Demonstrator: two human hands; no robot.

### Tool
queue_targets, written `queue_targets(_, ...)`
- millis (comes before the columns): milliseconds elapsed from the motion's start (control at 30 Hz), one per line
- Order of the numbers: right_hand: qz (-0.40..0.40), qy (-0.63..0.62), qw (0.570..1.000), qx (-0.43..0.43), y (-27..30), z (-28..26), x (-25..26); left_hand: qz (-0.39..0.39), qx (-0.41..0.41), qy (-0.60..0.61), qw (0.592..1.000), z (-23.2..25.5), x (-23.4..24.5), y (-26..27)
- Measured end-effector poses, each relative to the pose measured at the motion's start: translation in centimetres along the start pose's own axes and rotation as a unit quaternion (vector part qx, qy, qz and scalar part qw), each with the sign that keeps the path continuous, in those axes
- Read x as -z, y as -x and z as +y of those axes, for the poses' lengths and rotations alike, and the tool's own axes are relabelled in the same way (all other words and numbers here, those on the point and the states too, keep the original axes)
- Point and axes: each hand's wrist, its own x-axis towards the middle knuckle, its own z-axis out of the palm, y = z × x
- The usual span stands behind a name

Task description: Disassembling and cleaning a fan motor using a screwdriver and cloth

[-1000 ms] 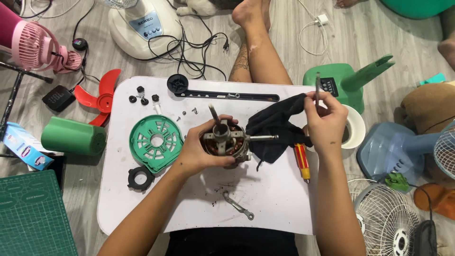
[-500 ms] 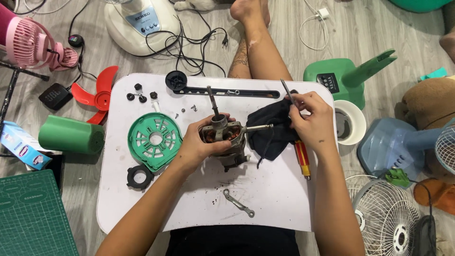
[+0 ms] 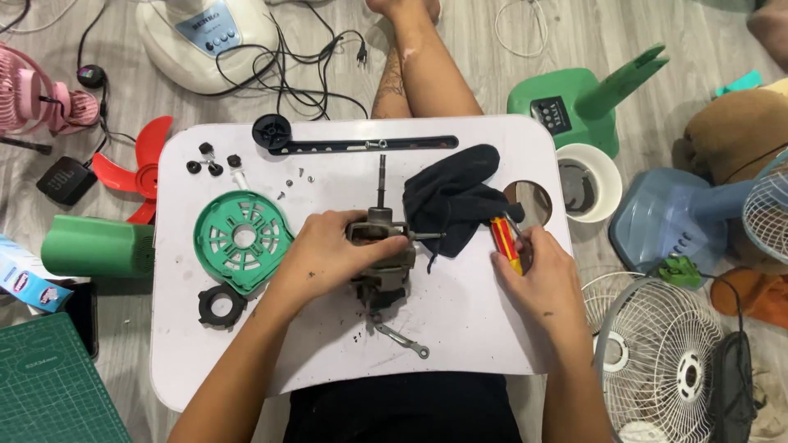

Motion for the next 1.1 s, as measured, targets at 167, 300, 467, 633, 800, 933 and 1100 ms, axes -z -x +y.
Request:
queue_targets(167,0.016,-0.017,1.0,-0.004,1.5,2.1,-0.2,0.029,-0.018,-0.076,0.997,-0.3,0.0,0.2)
queue_targets(300,0.011,-0.26,0.965,-0.033,2.4,5.8,-1.6,0.176,-0.167,-0.123,0.962,-3.3,-0.4,-0.4)
queue_targets(467,-0.056,-0.549,0.834,0.018,3.6,1.7,-2.2,0.32,-0.397,-0.122,0.852,-3.8,-1.3,1.2)
queue_targets(633,-0.178,-0.598,0.78,0.05,5.4,-3.0,-1.8,0.127,-0.404,-0.006,0.906,-4.2,-4.8,4.8)
queue_targets(800,-0.182,-0.467,0.864,0.05,6.6,-4.3,-1.3,0.035,-0.307,0.109,0.945,-3.5,-6.6,6.4)
queue_targets(933,-0.215,-0.373,0.898,0.091,6.4,-5.3,-0.6,0.025,-0.277,0.166,0.946,-3.8,-7.3,6.0)
queue_targets(1100,-0.204,-0.46,0.858,0.108,6.2,-5.0,-0.6,0.022,-0.302,0.273,0.913,-3.6,-6.9,5.9)
